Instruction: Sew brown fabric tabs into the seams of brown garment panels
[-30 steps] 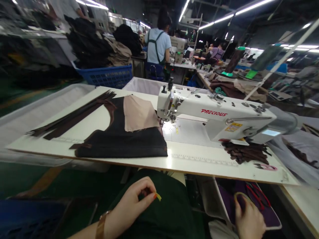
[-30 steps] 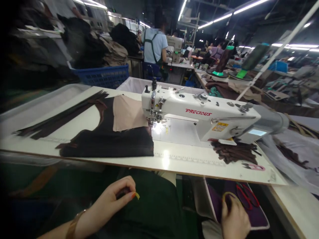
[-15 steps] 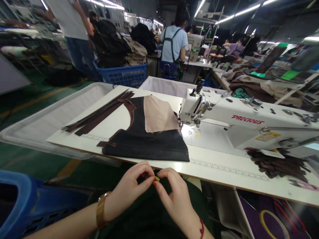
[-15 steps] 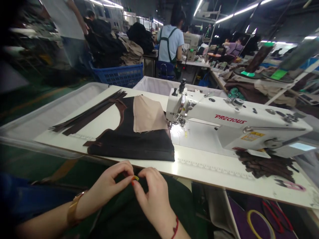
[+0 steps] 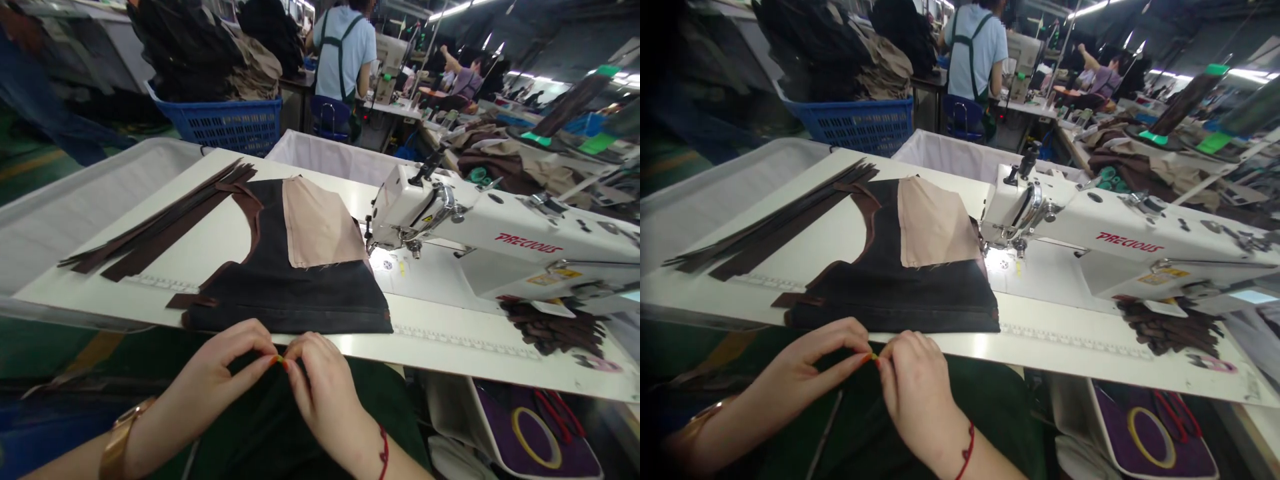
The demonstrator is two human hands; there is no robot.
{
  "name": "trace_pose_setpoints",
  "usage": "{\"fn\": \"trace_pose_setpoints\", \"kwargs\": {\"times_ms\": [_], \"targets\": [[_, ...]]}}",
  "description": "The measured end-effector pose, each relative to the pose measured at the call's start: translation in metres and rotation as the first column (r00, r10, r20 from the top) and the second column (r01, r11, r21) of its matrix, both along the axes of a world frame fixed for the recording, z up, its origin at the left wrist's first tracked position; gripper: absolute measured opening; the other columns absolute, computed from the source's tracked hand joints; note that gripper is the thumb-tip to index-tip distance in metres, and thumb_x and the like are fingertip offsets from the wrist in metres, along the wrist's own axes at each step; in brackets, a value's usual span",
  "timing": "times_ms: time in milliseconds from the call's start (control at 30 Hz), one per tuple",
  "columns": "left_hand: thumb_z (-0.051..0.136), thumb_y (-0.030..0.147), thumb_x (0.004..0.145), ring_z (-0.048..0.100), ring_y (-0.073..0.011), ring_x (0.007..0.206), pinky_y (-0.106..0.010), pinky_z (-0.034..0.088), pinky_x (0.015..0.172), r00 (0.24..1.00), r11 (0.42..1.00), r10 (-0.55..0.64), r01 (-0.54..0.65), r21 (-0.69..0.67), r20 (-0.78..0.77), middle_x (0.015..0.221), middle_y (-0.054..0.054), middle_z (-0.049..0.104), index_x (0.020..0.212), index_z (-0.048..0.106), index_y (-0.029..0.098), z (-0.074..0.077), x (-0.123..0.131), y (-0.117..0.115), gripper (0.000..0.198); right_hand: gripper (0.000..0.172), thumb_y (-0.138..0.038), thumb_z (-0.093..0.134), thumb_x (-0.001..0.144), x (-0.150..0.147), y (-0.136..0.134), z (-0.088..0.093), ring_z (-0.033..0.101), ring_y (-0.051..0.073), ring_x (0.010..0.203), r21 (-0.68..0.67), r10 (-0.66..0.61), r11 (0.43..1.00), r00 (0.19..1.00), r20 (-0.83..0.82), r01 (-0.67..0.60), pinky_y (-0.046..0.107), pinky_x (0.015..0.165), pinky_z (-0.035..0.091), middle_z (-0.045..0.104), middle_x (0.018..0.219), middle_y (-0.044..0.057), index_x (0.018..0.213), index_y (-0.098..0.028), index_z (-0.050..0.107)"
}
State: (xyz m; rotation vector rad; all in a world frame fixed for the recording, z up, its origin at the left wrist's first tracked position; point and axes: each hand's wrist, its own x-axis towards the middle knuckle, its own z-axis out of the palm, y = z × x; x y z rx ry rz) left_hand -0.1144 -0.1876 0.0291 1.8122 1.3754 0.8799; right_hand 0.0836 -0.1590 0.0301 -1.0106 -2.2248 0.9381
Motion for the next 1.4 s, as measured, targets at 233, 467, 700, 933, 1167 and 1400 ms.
{"fn": "trace_pose_setpoints", "kwargs": {"times_ms": [233, 467, 700, 933, 1167, 1400], "targets": [[0.058, 0.031, 0.09, 0.059, -0.0132, 0.079, -0.021, 0.046, 0.072, 0.992, 0.99, 0.089, -0.079, 0.116, -0.084, 0.085, 0.001, 0.061, 0.085, 0.065, 0.024, 0.002, -0.028, 0.018, 0.011, 0.01, -0.021, 0.047, 0.094, -0.032, 0.025, 0.004, 0.053, 0.021, 0.08, 0.05, -0.005, 0.999, 0.996, 0.092, 0.001, 0.036, 0.073, 0.044, 0.056, 0.085, 0.004, 0.085, -0.023, 0.051], [0.053, 0.025, 0.092, 0.056, -0.0153, 0.083, -0.028, 0.042, 0.077, 0.957, 0.991, 0.132, -0.128, 0.032, -0.26, 0.084, 0.0, 0.06, 0.081, 0.063, 0.02, 0.013, -0.043, 0.024, 0.015, 0.011, -0.017, 0.047, 0.093, -0.059, 0.04, 0.003, 0.05, 0.02, 0.086, 0.119, -0.005, 0.993, 0.983, 0.182, -0.017, 0.034, 0.076, 0.041, 0.054, 0.09, 0.004, 0.083, -0.019, 0.052], [0.056, 0.018, 0.087, 0.054, -0.016, 0.085, -0.03, 0.04, 0.077, 0.901, 0.979, 0.2, -0.167, 0.119, -0.384, 0.085, -0.001, 0.056, 0.076, 0.058, 0.018, 0.01, -0.059, 0.053, 0.012, 0.013, -0.018, 0.052, 0.09, -0.086, 0.071, 0.001, 0.05, 0.019, 0.085, 0.209, -0.038, 0.978, 0.957, 0.286, -0.024, 0.031, 0.075, 0.04, 0.054, 0.088, 0.004, 0.077, -0.019, 0.055], [0.056, 0.016, 0.086, 0.054, -0.016, 0.082, -0.03, 0.038, 0.073, 0.875, 0.975, 0.223, -0.194, 0.11, -0.43, 0.084, 0.0, 0.056, 0.076, 0.059, 0.018, 0.002, -0.056, 0.059, 0.01, 0.014, -0.016, 0.053, 0.087, -0.093, 0.077, -0.007, 0.051, 0.019, 0.083, 0.238, -0.075, 0.971, 0.933, 0.353, -0.012, 0.03, 0.074, 0.04, 0.053, 0.084, 0.004, 0.074, -0.018, 0.055], [0.057, 0.015, 0.083, 0.053, -0.0173, 0.082, -0.031, 0.036, 0.072, 0.861, 0.976, 0.219, -0.193, 0.103, -0.459, 0.084, 0.0, 0.055, 0.076, 0.057, 0.018, -0.002, -0.054, 0.062, 0.008, 0.011, -0.02, 0.056, 0.084, -0.099, 0.078, -0.006, 0.053, 0.02, 0.082, 0.303, -0.129, 0.953, 0.883, 0.452, -0.016, 0.032, 0.072, 0.041, 0.055, 0.085, 0.005, 0.074, -0.019, 0.055], [0.061, 0.02, 0.078, 0.051, -0.0196, 0.085, -0.033, 0.038, 0.074, 0.846, 0.967, 0.253, -0.231, 0.105, -0.469, 0.086, -0.001, 0.052, 0.076, 0.051, 0.019, -0.009, -0.06, 0.063, 0.01, 0.006, -0.021, 0.06, 0.081, -0.101, 0.077, -0.003, 0.054, 0.022, 0.083, 0.283, -0.152, 0.959, 0.881, 0.448, 0.022, 0.033, 0.071, 0.043, 0.055, 0.087, 0.005, 0.08, -0.019, 0.055]]}}
